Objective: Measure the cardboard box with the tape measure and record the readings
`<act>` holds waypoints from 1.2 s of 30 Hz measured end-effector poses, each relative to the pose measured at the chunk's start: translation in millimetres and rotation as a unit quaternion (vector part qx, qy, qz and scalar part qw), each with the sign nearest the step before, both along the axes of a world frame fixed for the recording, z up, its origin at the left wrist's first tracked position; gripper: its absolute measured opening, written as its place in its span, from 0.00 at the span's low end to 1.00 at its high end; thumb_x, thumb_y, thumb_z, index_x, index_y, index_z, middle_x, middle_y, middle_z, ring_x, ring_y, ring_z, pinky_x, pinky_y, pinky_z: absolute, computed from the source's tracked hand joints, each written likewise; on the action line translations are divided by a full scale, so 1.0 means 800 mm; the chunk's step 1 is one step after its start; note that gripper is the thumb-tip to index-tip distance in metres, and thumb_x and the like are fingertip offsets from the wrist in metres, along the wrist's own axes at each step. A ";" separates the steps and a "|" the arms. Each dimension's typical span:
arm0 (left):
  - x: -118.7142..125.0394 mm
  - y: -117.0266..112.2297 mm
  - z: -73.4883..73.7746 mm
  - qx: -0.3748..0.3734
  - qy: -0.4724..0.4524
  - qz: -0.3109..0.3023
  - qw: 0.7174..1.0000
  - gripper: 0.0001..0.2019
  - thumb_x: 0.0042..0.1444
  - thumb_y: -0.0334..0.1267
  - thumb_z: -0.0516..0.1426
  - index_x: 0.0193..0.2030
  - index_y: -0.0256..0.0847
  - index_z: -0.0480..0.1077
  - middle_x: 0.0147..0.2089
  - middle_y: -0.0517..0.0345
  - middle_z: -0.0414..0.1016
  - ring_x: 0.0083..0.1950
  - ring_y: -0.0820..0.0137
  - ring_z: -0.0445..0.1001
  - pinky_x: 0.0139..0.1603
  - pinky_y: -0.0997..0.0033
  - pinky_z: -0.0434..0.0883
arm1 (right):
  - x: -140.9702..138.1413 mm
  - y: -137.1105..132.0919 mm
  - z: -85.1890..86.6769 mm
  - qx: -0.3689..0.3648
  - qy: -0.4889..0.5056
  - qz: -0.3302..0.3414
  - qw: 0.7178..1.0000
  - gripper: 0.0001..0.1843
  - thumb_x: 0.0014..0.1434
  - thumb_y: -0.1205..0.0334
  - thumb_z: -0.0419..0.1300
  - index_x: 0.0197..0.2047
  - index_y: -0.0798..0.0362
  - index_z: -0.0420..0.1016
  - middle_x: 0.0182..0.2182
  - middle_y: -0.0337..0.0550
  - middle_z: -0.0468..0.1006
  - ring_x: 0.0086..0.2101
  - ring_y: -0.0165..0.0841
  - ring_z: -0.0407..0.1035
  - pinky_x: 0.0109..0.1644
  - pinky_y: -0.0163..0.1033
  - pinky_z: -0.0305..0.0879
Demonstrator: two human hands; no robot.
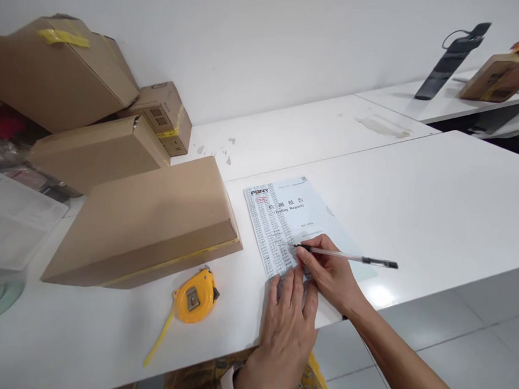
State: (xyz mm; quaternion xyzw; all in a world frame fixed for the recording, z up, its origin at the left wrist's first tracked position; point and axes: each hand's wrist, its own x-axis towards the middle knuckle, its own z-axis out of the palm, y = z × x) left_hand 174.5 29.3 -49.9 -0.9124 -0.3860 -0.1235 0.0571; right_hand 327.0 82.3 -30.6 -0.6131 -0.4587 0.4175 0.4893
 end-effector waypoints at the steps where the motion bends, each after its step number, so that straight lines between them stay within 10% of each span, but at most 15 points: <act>1: 0.000 0.001 0.003 -0.003 0.000 -0.001 1.000 0.34 0.64 0.43 0.58 0.72 0.26 0.57 0.72 0.31 0.62 0.73 0.48 0.61 0.71 0.46 0.65 | 0.000 0.000 -0.001 -0.003 -0.017 -0.013 1.000 0.18 0.62 0.43 0.64 0.35 0.48 0.68 0.23 0.35 0.72 0.25 0.32 0.66 0.28 0.37 0.65; 7: -0.007 0.004 0.022 -0.020 -0.014 -0.005 1.000 0.34 0.64 0.39 0.58 0.73 0.26 0.56 0.71 0.34 0.63 0.73 0.51 0.61 0.72 0.47 0.65 | 0.002 -0.002 0.000 0.008 -0.141 0.003 0.990 0.15 0.65 0.52 0.60 0.30 0.48 0.63 0.20 0.31 0.62 0.22 0.28 0.56 0.24 0.36 0.55; 36: -0.007 0.003 0.025 -0.024 0.000 -0.004 1.000 0.33 0.66 0.39 0.56 0.74 0.25 0.55 0.72 0.36 0.63 0.73 0.52 0.61 0.72 0.50 0.65 | 0.008 -0.004 0.000 0.020 -0.147 0.050 0.988 0.17 0.66 0.48 0.58 0.30 0.48 0.64 0.23 0.33 0.61 0.23 0.29 0.55 0.25 0.37 0.55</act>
